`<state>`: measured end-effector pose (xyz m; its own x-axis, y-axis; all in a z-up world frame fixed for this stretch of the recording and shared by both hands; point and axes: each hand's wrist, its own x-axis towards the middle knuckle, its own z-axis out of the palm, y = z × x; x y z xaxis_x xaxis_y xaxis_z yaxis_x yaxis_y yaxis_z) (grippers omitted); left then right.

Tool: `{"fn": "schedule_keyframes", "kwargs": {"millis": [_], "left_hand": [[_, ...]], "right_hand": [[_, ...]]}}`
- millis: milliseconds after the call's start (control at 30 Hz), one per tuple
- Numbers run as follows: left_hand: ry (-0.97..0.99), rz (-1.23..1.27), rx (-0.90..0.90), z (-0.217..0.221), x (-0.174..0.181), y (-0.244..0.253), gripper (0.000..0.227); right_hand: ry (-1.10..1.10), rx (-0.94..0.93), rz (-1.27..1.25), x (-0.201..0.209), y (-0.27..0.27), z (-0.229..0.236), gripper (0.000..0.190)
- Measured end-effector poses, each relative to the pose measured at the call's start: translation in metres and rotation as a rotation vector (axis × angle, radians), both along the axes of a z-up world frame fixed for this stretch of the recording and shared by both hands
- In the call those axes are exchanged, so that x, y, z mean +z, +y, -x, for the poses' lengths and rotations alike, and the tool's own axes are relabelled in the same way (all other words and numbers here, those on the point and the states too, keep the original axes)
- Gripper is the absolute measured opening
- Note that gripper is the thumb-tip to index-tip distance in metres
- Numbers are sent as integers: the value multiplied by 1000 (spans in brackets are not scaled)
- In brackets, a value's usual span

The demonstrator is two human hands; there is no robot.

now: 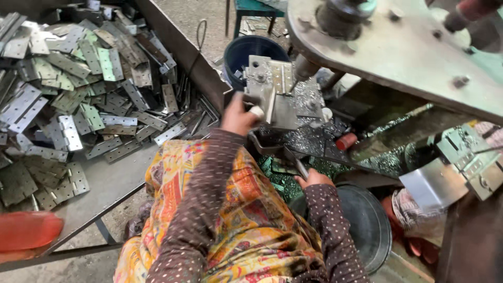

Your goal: The person operates a drill press to process metal plates. They pick up plates from a pile, place them under the drill, activate the machine, and then remove the processed plates.

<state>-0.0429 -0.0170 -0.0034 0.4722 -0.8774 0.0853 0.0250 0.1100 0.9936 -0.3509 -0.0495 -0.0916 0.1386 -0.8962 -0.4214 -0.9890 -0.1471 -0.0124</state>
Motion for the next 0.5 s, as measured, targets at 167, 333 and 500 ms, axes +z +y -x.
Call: {"fn": "schedule_keyframes", "kwargs": {"millis": [167,333,500], "left_hand": [[-655,-373,54,65,-12,-8,36],[-1392,-231,92,98,-19,-15,42],[-1458,-223,89,98,-34,-38,32]], "right_hand": [[26,14,3,11,2,-7,56],[38,53,-108,21,-9,-14,63],[31,4,-105,32,-8,-16,60]]}}
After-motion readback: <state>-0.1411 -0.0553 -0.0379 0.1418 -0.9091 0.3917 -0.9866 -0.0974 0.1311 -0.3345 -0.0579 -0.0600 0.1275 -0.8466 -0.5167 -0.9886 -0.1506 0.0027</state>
